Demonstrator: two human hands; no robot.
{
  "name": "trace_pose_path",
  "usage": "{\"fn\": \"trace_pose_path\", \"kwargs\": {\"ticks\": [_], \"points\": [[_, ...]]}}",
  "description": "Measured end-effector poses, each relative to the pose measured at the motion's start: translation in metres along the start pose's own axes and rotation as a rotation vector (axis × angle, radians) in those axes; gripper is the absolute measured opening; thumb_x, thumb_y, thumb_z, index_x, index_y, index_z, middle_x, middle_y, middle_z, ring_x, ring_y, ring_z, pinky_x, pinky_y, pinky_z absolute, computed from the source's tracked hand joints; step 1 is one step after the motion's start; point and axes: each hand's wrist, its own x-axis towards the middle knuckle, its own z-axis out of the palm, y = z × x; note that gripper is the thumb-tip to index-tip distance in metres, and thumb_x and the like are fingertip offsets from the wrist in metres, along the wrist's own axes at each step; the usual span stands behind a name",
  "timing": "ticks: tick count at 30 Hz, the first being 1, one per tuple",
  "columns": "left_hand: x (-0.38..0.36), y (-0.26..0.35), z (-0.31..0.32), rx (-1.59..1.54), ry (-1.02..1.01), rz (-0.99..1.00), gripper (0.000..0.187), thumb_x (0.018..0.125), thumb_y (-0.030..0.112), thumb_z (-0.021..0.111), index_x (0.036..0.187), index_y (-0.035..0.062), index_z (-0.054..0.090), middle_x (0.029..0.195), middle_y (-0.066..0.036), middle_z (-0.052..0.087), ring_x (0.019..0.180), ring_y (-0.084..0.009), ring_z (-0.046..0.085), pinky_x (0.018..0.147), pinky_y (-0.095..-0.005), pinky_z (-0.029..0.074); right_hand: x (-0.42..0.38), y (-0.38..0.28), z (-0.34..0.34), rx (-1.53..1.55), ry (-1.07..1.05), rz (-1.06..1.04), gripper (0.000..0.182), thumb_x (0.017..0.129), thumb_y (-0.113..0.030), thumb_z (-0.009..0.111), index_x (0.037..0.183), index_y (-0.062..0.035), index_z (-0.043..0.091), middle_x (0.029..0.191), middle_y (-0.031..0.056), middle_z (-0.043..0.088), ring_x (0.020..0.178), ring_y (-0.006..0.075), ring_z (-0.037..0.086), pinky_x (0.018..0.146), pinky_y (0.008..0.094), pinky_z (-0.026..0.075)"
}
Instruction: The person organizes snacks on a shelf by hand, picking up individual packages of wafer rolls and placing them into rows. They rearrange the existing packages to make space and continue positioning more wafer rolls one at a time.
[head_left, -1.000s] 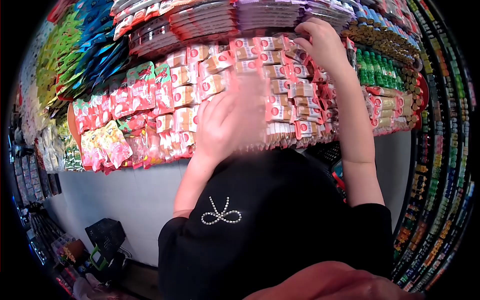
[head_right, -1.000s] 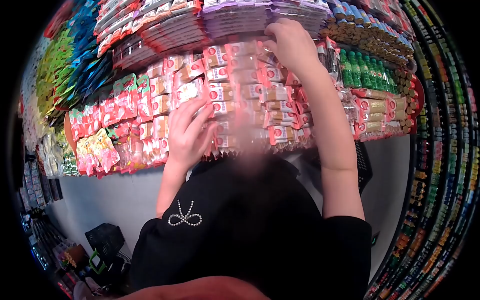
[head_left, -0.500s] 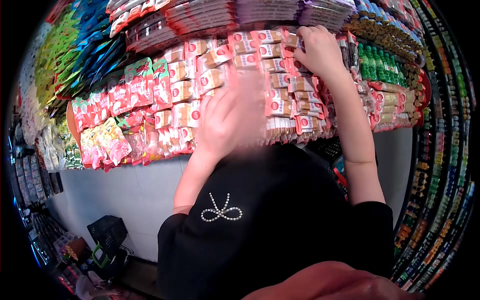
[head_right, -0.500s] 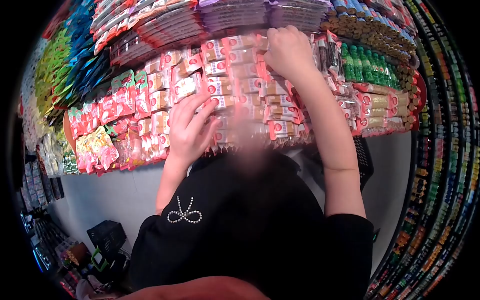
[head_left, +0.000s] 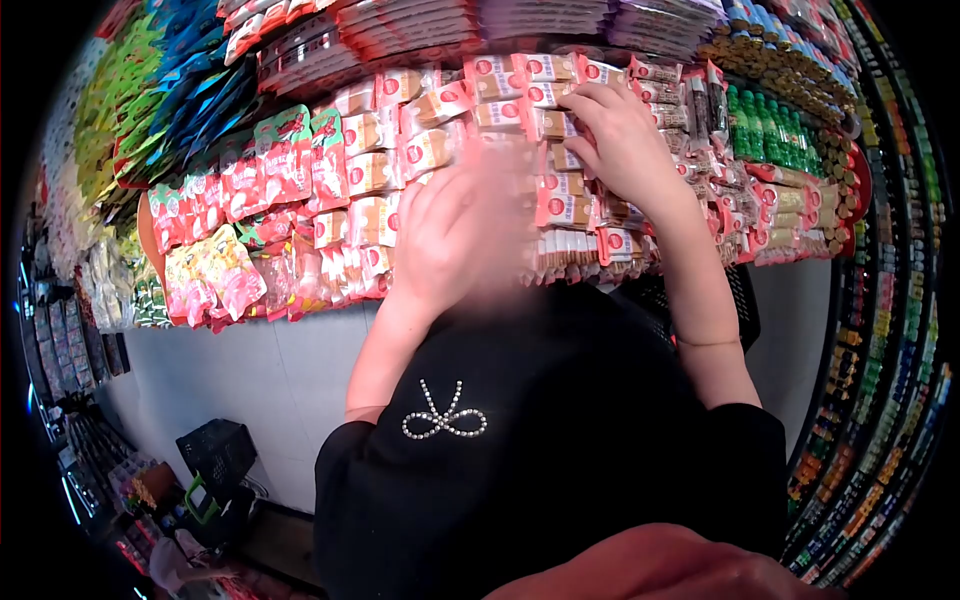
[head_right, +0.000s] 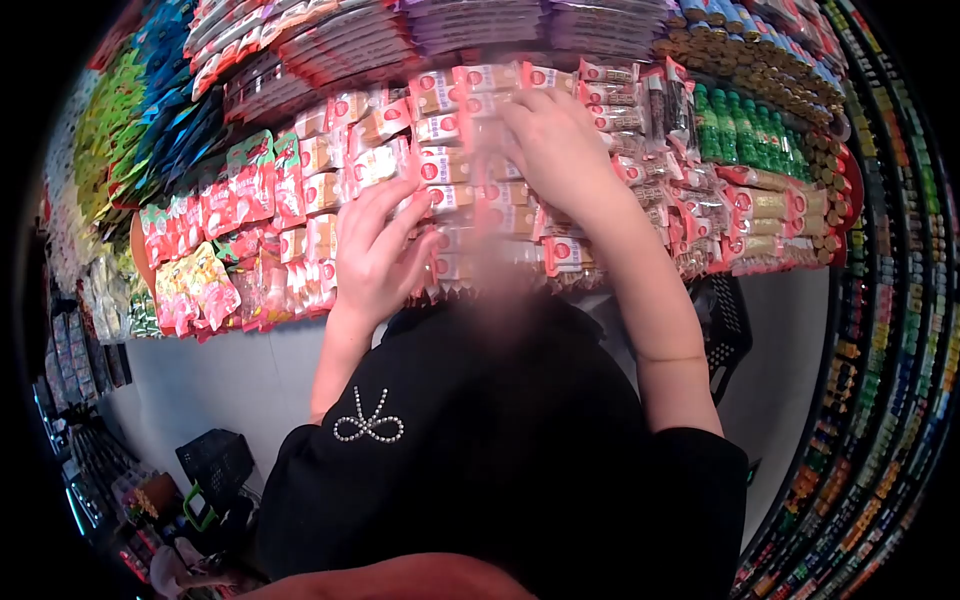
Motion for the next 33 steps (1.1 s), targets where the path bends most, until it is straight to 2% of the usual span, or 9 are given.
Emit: {"fn": "trace_pose_path", "kwargs": {"ticks": [3, 4, 11, 16, 20, 23, 27, 30, 33], "points": [[0.000, -0.001, 0.000, 0.013, 0.007, -0.023, 0.042, 0.065, 0.008, 0.074, 0.105, 0.0048, 0.063, 0.110, -0.010, 0.059, 0.102, -0.0293, 0.055, 0.083, -0.0380, 0.041, -0.004, -0.005, -0.014, 0.008, 0.059, 0.032, 0.037, 0.075, -0.011, 0.066, 0.110, -0.0047, 0.056, 0.108, 0.0120, 0.057, 0.103, 0.0314, 0.051, 0.089, 0.0397, 0.042], [0.001, -0.001, 0.000, 0.016, 0.006, -0.031, 0.042, 0.065, 0.008, 0.074, 0.105, 0.0048, 0.063, 0.110, -0.010, 0.059, 0.102, -0.0293, 0.055, 0.083, -0.0380, 0.041, -0.005, -0.008, -0.018, 0.030, 0.123, 0.033, 0.029, 0.074, -0.011, 0.064, 0.101, -0.0046, 0.060, 0.101, 0.0114, 0.058, 0.101, 0.0299, 0.052, 0.089, 0.0402, 0.042], [0.031, 0.003, 0.006, 0.160, -0.104, -0.125, 0.039, 0.073, 0.004, 0.062, 0.112, 0.0069, 0.059, 0.115, -0.006, 0.058, 0.108, -0.0228, 0.053, 0.085, -0.0356, 0.039, -0.017, -0.024, -0.030, 0.130, 0.064, 0.002, 0.023, 0.073, -0.009, 0.066, 0.094, -0.0034, 0.062, 0.096, 0.0103, 0.058, 0.096, 0.0293, 0.053, 0.084, 0.0395, 0.043], [0.038, -0.001, 0.009, 0.246, -0.248, -0.065, 0.037, 0.075, 0.005, 0.057, 0.112, 0.0080, 0.056, 0.109, -0.004, 0.057, 0.107, -0.0212, 0.052, 0.087, -0.0433, 0.034, -0.027, -0.018, -0.029, 0.142, 0.126, 0.000, 0.022, 0.072, -0.009, 0.068, 0.093, -0.0037, 0.062, 0.095, 0.0103, 0.058, 0.093, 0.0297, 0.054, 0.082, 0.0391, 0.044], [0.038, 0.001, 0.009, 0.244, -0.275, -0.092, 0.037, 0.074, 0.006, 0.059, 0.110, 0.0075, 0.056, 0.107, -0.004, 0.057, 0.105, -0.0207, 0.052, 0.088, -0.0454, 0.032, -0.038, -0.014, -0.034, 0.130, 0.162, 0.047, 0.021, 0.073, -0.009, 0.068, 0.092, -0.0037, 0.062, 0.095, 0.0107, 0.059, 0.092, 0.0298, 0.055, 0.080, 0.0384, 0.045], [0.039, 0.004, 0.002, 0.269, -0.236, -0.094, 0.037, 0.072, 0.006, 0.062, 0.108, 0.0077, 0.056, 0.105, -0.004, 0.057, 0.102, -0.0203, 0.053, 0.086, -0.0415, 0.031, -0.047, -0.009, -0.035, 0.148, 0.198, 0.106, 0.020, 0.074, -0.008, 0.068, 0.093, -0.0038, 0.063, 0.096, 0.0108, 0.061, 0.091, 0.0293, 0.056, 0.080, 0.0378, 0.045], [0.040, 0.014, -0.009, 0.181, -0.079, -0.048, 0.042, 0.067, 0.005, 0.066, 0.107, 0.0090, 0.056, 0.101, -0.003, 0.059, 0.097, -0.0201, 0.055, 0.079, -0.0374, 0.030, -0.055, -0.002, -0.040, 0.136, 0.250, 0.185, 0.019, 0.076, -0.007, 0.066, 0.094, -0.0040, 0.064, 0.096, 0.0108, 0.061, 0.092, 0.0282, 0.056, 0.080, 0.0365, 0.046], [0.048, 0.031, -0.002, 0.017, -0.308, -0.022, 0.040, 0.067, 0.008, 0.067, 0.105, 0.0090, 0.056, 0.099, -0.004, 0.058, 0.095, -0.0191, 0.055, 0.077, -0.0380, 0.030, -0.056, 0.003, -0.038, 0.144, 0.301, 0.205, 0.019, 0.076, -0.005, 0.065, 0.095, -0.0037, 0.064, 0.095, 0.0105, 0.061, 0.091, 0.0280, 0.056, 0.080, 0.0357, 0.045], [0.045, 0.029, 0.020, 0.022, -0.293, 0.104, 0.037, 0.069, 0.012, 0.065, 0.105, 0.0094, 0.056, 0.099, -0.004, 0.057, 0.095, -0.0187, 0.055, 0.077, -0.0391, 0.030, -0.058, -0.002, -0.043, 0.109, 0.213, 0.181, 0.020, 0.076, -0.006, 0.065, 0.096, -0.0020, 0.063, 0.098, 0.0113, 0.062, 0.093, 0.0274, 0.058, 0.080, 0.0346, 0.046]]}}
